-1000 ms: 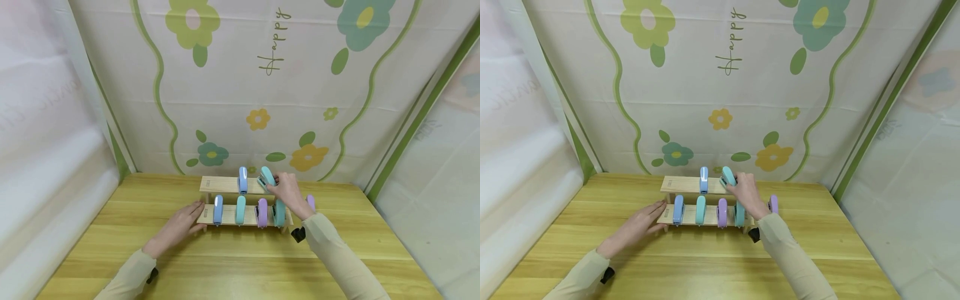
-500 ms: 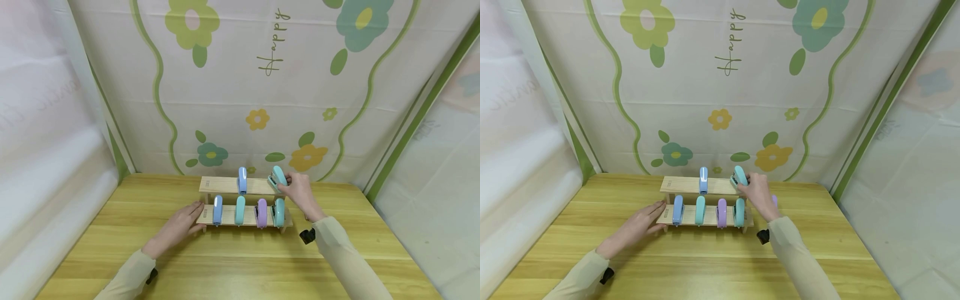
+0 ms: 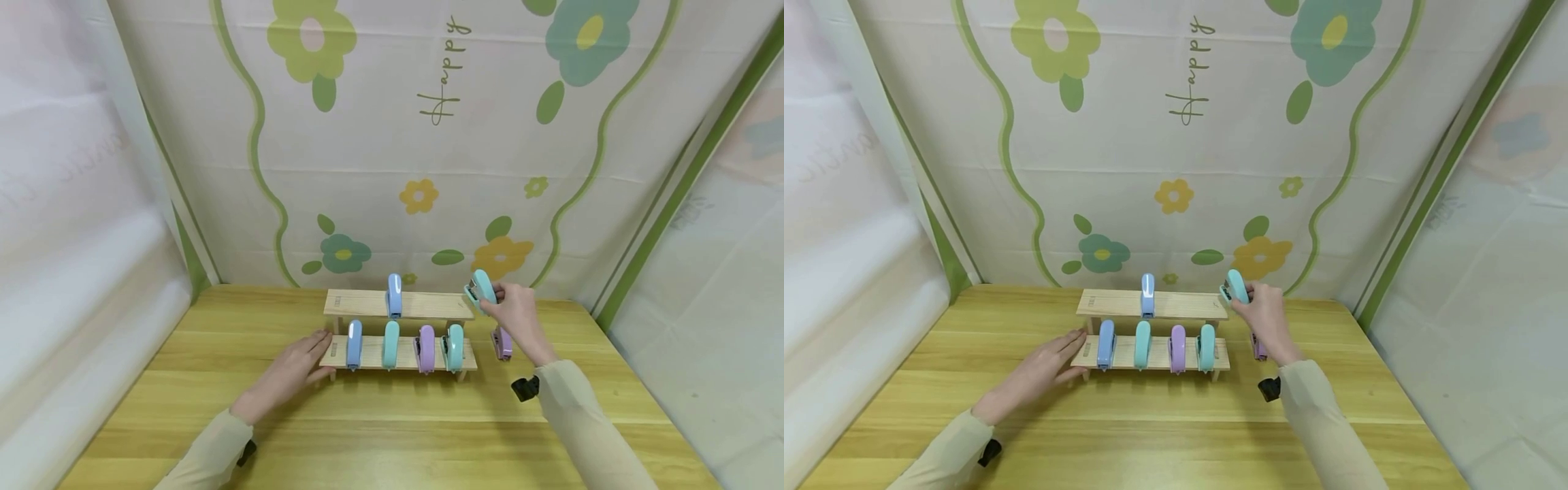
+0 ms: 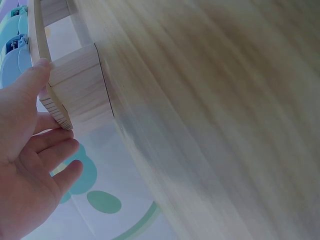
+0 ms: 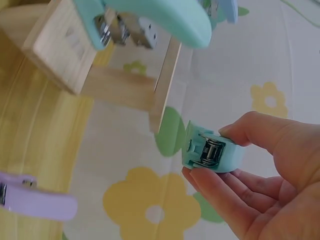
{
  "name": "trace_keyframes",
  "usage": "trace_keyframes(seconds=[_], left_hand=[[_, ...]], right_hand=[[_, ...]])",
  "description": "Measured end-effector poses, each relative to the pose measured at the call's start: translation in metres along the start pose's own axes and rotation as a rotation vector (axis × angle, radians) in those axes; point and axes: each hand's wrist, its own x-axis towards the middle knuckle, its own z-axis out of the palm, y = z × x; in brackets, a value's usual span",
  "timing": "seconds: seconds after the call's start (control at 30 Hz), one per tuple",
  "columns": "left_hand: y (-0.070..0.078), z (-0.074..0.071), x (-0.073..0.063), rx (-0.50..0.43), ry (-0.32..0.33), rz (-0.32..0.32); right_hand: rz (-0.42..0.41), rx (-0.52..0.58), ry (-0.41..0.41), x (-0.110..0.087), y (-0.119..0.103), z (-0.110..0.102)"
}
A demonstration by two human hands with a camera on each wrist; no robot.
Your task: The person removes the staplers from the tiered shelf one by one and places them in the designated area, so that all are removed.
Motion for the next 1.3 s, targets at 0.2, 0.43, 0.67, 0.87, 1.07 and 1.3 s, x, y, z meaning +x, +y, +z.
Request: trace_keyframes(seconds=[0.2, 0.43, 0.67, 0.87, 1.07, 1.3], left_hand=[[-0.001, 0.001, 0.0, 0.006, 0.002, 0.0], [-0.001, 0.002, 0.0, 0.001, 0.012, 0.004], [0.0, 0.001, -0.001, -0.004, -0.001, -0.008], [0.0, 0.002, -0.001, -0.003, 0.001, -0.012], [-0.001, 0.002, -0.001, 0.004, 0.019, 0.0], [-0.001, 0.002, -0.001, 0.012, 0.001, 0.002]], right_hand=[[0.021, -0.02, 0.019, -0.004, 0.013, -0.01], [0.042, -0.055, 0.027, -0.009, 0.03, -0.015], [0.058, -0.086, 0.04, -0.015, 0.046, -0.017], [0.052, -0.099, 0.066, -0.021, 0.059, -0.017], [0.083, -0.102, 0.071, -0.025, 0.071, -0.018], [0.106, -0.099, 0.082, -0.029, 0.084, -0.02]])
